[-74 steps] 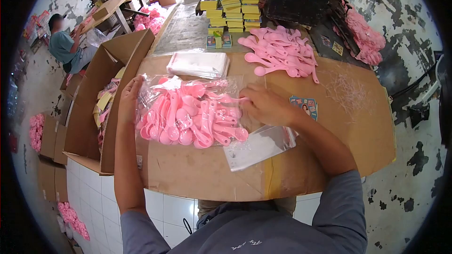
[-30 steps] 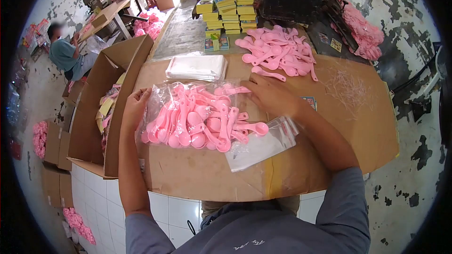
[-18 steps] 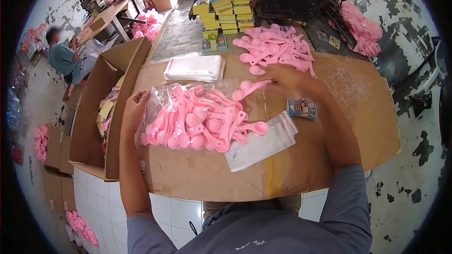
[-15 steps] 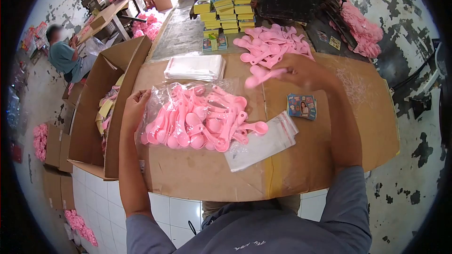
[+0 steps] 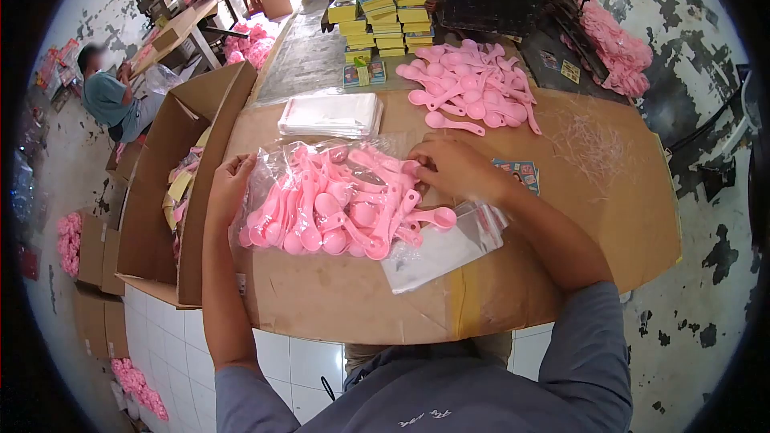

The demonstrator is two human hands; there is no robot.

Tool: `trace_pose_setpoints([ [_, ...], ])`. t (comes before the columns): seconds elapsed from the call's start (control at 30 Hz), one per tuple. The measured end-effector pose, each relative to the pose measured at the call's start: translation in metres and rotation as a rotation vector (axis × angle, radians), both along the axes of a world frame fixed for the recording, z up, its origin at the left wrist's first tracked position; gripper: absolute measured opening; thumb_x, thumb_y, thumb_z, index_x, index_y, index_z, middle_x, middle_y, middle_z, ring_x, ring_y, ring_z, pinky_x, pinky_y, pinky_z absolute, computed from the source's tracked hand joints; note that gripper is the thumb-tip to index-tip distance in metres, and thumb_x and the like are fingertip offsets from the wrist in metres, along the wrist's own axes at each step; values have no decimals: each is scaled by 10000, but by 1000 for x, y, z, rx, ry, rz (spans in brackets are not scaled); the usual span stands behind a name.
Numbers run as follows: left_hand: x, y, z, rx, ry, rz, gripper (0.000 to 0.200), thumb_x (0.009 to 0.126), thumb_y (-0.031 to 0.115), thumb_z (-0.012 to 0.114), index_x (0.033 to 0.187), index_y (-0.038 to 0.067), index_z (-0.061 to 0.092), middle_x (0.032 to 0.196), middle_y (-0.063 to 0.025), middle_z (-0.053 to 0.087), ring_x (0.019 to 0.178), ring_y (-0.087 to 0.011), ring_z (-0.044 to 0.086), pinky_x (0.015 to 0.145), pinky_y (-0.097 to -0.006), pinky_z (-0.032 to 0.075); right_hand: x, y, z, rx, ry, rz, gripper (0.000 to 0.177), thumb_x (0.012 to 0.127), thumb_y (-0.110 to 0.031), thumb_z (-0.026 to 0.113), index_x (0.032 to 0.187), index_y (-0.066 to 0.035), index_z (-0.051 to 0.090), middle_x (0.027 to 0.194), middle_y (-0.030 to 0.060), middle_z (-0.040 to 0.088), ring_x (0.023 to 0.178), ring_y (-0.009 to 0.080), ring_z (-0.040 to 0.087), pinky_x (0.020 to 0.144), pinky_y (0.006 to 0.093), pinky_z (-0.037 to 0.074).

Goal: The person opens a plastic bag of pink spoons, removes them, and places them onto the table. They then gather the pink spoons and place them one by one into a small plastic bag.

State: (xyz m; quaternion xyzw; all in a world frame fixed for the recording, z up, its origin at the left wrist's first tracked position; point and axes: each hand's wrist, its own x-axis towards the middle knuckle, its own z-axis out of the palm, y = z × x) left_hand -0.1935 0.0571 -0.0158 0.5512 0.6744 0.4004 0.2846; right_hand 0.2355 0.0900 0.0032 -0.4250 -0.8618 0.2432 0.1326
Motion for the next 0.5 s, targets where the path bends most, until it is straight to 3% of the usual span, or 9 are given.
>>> trace_pose_setpoints([
  [0.17,-3,2,-3,1,-29,-2,420,1029,335,640,1178,-52,707,1019,-48,720,924,-93,605,856,-258,476,11,2,20,-32,76,-92,233,913,-163,667,1072,4,699,988,151,684,962,282,668,843,387,529],
  [0.37,-1,0,-1,3,-23,-4,415,1030,339,641,1164,-48,710,1003,-41,715,907,-87,595,838,-254,471,60,31,53,148,25,-207,271,923,-143,658,1148,9,652,1073,172,668,957,292,670,836,409,533],
  [0.47,0,0,-1,-3,-22,1,407,1031,336,641,1163,-43,713,999,-37,713,906,-87,594,839,-255,471,77,56,32,641,209,-415,298,899,-168,669,1132,18,665,1073,193,659,964,337,667,836,426,529],
  [0.5,-1,1,-2,0,-13,0,403,1032,334,641,1163,-40,713,996,-35,711,904,-87,593,838,-255,471,74,53,35,761,144,-364,303,901,-170,674,1141,16,666,1088,190,658,969,339,666,833,427,531],
])
